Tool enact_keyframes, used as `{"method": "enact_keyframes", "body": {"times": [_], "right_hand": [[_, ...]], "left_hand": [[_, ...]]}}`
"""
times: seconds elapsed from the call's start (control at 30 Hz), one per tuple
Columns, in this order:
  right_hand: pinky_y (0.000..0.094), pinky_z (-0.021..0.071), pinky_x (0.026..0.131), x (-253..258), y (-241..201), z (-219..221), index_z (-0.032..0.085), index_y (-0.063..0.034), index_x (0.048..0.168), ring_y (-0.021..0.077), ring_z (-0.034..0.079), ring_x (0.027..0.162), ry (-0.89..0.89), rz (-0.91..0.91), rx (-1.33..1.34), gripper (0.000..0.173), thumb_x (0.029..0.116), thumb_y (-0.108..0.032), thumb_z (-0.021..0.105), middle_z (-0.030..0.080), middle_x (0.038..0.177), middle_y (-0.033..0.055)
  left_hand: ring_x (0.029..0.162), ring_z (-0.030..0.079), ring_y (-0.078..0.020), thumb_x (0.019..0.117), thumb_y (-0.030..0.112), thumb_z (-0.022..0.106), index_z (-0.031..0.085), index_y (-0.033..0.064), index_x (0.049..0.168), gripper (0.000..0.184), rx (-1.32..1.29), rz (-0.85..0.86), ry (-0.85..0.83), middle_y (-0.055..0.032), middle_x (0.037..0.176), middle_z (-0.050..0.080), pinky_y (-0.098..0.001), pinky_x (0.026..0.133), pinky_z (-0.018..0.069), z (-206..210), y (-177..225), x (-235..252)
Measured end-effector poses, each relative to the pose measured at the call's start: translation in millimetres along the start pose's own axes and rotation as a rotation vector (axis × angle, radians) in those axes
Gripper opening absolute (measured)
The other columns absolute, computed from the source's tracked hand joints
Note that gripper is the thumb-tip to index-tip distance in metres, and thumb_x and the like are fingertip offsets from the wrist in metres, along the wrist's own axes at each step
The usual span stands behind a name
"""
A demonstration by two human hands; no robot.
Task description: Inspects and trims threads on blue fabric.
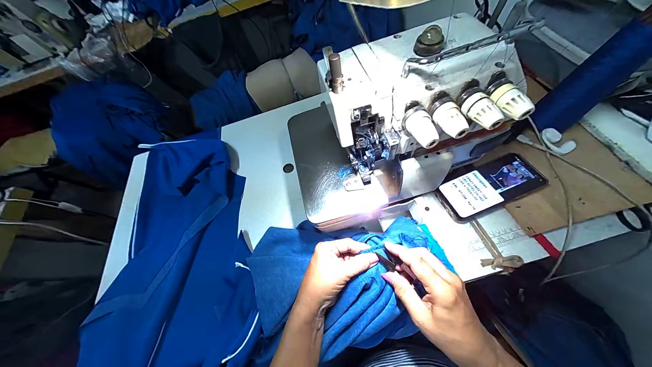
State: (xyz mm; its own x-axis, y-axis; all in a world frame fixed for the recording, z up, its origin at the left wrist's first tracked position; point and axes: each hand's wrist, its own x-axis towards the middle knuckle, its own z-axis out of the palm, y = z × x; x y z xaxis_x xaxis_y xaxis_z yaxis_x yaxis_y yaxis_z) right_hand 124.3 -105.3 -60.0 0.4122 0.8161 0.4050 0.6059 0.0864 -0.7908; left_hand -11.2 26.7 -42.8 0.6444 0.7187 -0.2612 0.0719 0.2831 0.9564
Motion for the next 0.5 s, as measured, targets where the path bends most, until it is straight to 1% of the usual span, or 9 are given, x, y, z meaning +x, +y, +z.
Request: {"method": "enact_keyframes", "body": {"times": [0.2,0.4,0.5], "right_hand": [[0.0162,0.0565,0.082,0.7,1.9,-0.2,0.073,-0.0034,0.122,0.0033,0.066,0.092,0.003,-0.013,-0.005,0.03,0.0964,-0.017,0.064,0.07,0.103,0.0035],[0.0156,0.0564,0.083,0.0,2.1,-2.6,0.074,-0.005,0.119,0.0026,0.066,0.093,-0.01,-0.014,-0.006,0.028,0.0957,-0.017,0.064,0.07,0.103,0.0026],[0.0152,0.0561,0.083,0.9,2.7,-3.6,0.074,-0.0059,0.12,0.0019,0.066,0.093,-0.023,-0.016,0.004,0.029,0.0954,-0.017,0.065,0.07,0.102,0.0017]], "left_hand": [[0.069,0.064,-0.0062,0.0803,-0.002,0.079,0.076,0.0033,0.082,0.006,-0.002,-0.001,-0.028,-0.0045,0.079,0.071,-0.0202,0.066,0.0548,-1.1,-0.2,0.5],[0.071,0.065,-0.0063,0.0805,-0.003,0.078,0.077,0.003,0.082,0.006,-0.007,0.002,-0.044,-0.0052,0.083,0.073,-0.0204,0.067,0.0552,-1.8,-0.5,0.3],[0.07,0.065,-0.0062,0.0803,-0.003,0.078,0.077,0.0033,0.083,0.007,-0.006,0.007,-0.052,-0.0047,0.083,0.072,-0.0203,0.067,0.0553,-2.7,-1.0,0.1]]}}
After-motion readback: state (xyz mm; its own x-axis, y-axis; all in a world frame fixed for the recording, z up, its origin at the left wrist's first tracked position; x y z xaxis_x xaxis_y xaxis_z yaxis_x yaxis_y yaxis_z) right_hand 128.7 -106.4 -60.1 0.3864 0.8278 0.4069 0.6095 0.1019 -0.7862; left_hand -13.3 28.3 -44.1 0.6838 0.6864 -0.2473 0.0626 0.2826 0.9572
